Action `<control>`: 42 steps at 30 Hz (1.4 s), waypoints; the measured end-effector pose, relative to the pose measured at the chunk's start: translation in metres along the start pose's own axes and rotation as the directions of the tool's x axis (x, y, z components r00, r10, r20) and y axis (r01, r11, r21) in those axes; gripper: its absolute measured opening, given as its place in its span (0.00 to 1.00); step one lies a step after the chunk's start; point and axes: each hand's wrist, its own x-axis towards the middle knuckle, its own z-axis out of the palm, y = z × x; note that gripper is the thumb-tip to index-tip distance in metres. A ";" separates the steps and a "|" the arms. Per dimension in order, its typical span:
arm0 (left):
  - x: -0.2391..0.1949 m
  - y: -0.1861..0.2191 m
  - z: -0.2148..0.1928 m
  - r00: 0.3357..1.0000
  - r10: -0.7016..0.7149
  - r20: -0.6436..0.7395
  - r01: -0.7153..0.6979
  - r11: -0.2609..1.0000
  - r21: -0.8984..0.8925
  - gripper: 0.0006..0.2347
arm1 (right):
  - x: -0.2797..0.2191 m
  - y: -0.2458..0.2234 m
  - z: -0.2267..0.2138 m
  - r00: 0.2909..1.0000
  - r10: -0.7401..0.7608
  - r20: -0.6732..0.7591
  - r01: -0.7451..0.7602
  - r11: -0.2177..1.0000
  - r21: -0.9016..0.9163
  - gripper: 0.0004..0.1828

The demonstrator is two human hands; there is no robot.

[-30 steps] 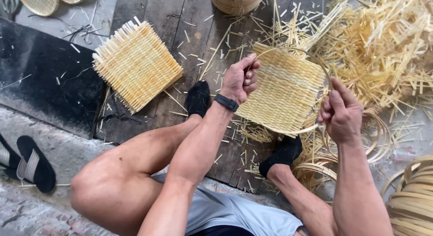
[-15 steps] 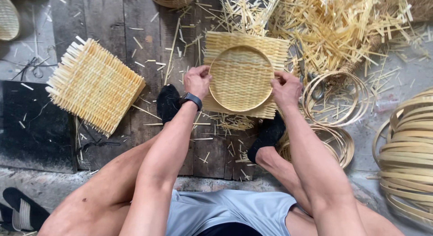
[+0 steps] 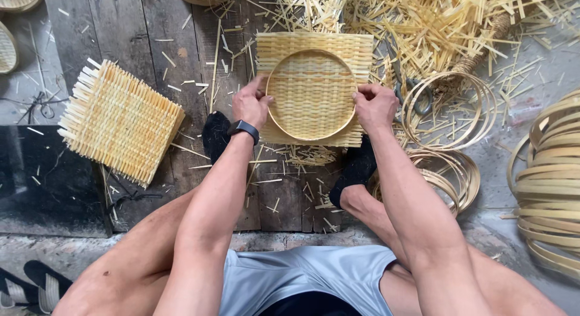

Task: The person trims the edges of a woven bamboo basket using shears. They repeatedly place a bamboo mat over the basket, cut the protruding strips, and stack the finished baskets.

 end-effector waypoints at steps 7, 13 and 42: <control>0.010 -0.015 0.002 0.999 -0.014 -0.033 0.013 0.999 -0.036 0.10 | 0.005 0.008 0.008 1.000 -0.016 -0.026 0.014 0.995 -0.097 0.06; 0.012 -0.023 0.009 0.995 -0.085 -0.057 0.084 0.996 -0.031 0.12 | 0.006 0.015 0.010 0.999 -0.018 -0.035 0.014 0.994 -0.109 0.07; 0.080 0.060 0.038 0.572 0.814 0.102 -0.783 0.505 0.364 0.13 | -0.073 -0.047 0.069 0.504 -0.665 0.551 0.853 0.284 -0.438 0.52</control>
